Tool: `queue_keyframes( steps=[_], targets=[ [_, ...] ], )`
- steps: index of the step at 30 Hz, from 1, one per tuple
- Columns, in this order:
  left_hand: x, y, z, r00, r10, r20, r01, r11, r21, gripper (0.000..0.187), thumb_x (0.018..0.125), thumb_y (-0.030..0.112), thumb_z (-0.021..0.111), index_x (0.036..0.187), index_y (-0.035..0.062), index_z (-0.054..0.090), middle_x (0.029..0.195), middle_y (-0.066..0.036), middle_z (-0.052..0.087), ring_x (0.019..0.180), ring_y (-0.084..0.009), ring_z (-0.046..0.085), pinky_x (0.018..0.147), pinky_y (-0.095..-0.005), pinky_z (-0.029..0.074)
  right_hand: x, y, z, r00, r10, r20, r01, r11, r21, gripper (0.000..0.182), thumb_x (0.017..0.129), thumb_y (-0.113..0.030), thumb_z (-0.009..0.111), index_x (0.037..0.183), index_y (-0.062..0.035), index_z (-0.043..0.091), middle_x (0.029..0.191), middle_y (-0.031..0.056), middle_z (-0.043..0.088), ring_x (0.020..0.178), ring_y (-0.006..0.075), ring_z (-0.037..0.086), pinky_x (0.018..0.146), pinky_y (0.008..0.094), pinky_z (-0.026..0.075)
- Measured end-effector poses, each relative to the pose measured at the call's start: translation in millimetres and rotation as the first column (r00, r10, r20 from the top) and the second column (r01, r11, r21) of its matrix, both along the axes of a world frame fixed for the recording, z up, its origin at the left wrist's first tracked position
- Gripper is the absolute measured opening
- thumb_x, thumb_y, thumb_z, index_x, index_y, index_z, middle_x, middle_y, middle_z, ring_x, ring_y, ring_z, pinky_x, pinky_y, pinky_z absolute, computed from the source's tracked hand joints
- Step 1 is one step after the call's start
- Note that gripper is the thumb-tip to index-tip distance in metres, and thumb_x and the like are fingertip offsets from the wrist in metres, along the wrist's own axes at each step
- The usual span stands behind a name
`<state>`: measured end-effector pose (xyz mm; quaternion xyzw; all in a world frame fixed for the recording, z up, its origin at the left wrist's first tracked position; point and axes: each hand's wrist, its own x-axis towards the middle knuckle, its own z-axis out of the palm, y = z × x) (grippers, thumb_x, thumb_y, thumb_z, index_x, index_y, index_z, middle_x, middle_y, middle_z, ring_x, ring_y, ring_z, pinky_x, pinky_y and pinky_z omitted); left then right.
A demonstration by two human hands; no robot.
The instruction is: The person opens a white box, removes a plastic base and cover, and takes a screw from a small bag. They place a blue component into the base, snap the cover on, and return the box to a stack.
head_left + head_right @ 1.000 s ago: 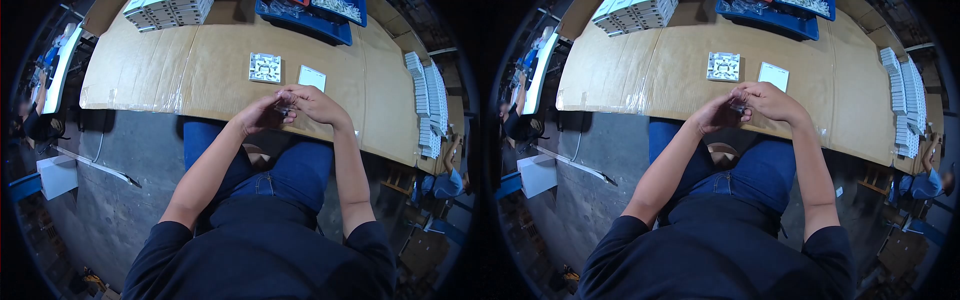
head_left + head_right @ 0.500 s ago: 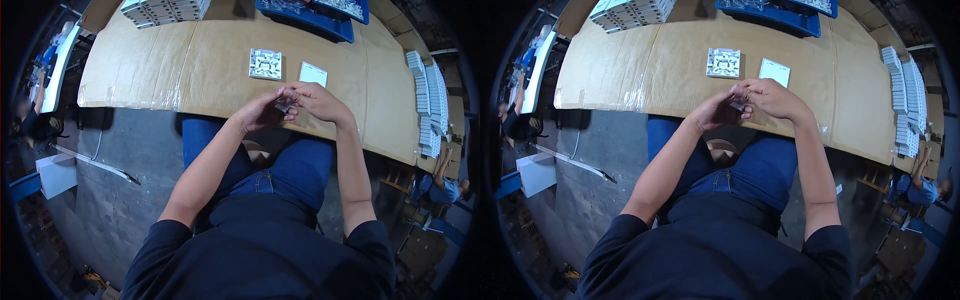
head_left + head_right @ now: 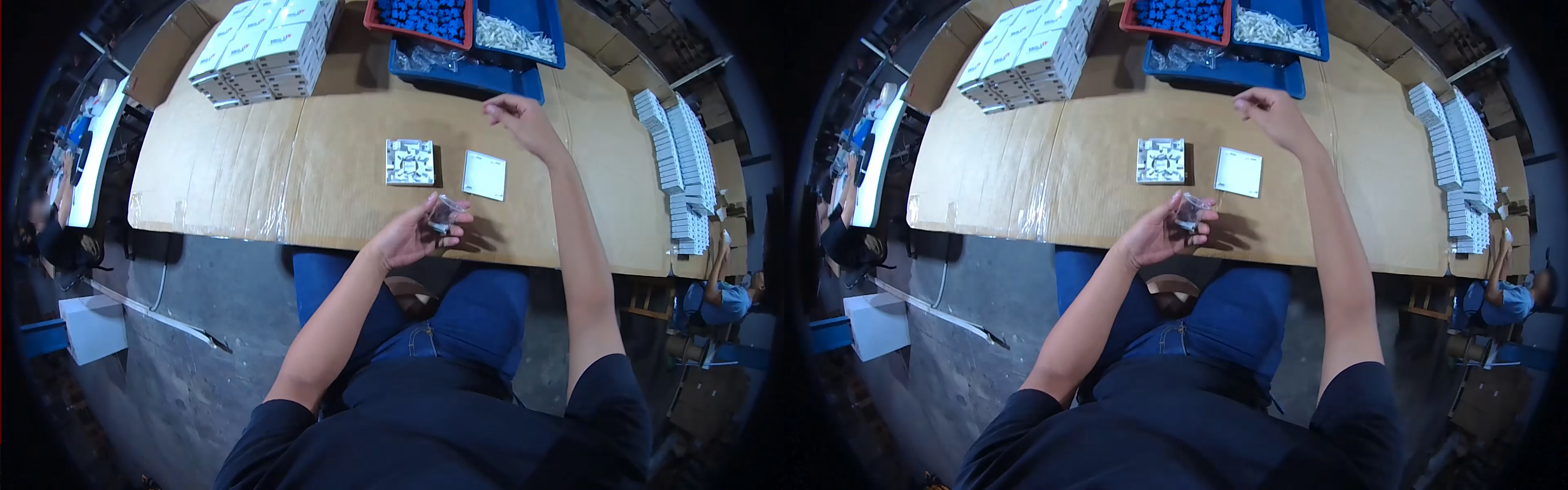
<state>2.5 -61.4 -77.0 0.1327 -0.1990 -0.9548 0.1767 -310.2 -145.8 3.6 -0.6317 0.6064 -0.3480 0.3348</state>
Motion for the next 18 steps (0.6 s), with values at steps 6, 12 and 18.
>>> queue_keyframes(
  steps=[6,12,18],
  targets=[
    [-1,-1,0,1.000,-0.001,-0.015,0.002,1.000,0.030,0.066,0.112,0.050,0.038,0.153,-0.0015,0.044,0.132,-0.013,0.067,0.111,-0.0224,0.068,0.101,-0.0360,0.056,-44,-77,-5,0.853,-0.375,-0.363,0.270,0.912,-0.308,0.021,0.096,-0.022,0.069,0.111,-0.0102,0.076,0.103,0.0085,0.078,0.094,0.0228,0.073,0.082,0.0365,0.057],
    [-3,-3,0,1.000,-0.017,-0.017,0.018,0.998,0.064,0.066,0.112,0.050,0.038,0.153,-0.0007,0.043,0.131,-0.013,0.067,0.110,-0.0235,0.068,0.101,-0.0370,0.055,-77,-140,-5,0.676,-0.524,-0.518,0.322,0.843,-0.432,0.025,0.095,-0.026,0.068,0.114,-0.0121,0.076,0.111,0.0093,0.075,0.106,0.0303,0.072,0.088,0.0444,0.057],
    [-5,-6,-1,0.999,-0.044,0.000,0.044,0.995,0.087,0.065,0.111,0.051,0.039,0.152,0.0008,0.045,0.131,-0.012,0.067,0.108,-0.0239,0.068,0.099,-0.0372,0.056,-82,-170,-14,0.613,-0.553,-0.565,0.393,0.833,-0.389,0.027,0.095,-0.030,0.070,0.114,-0.0118,0.076,0.113,0.0116,0.073,0.109,0.0332,0.070,0.091,0.0479,0.057]
  ],
)
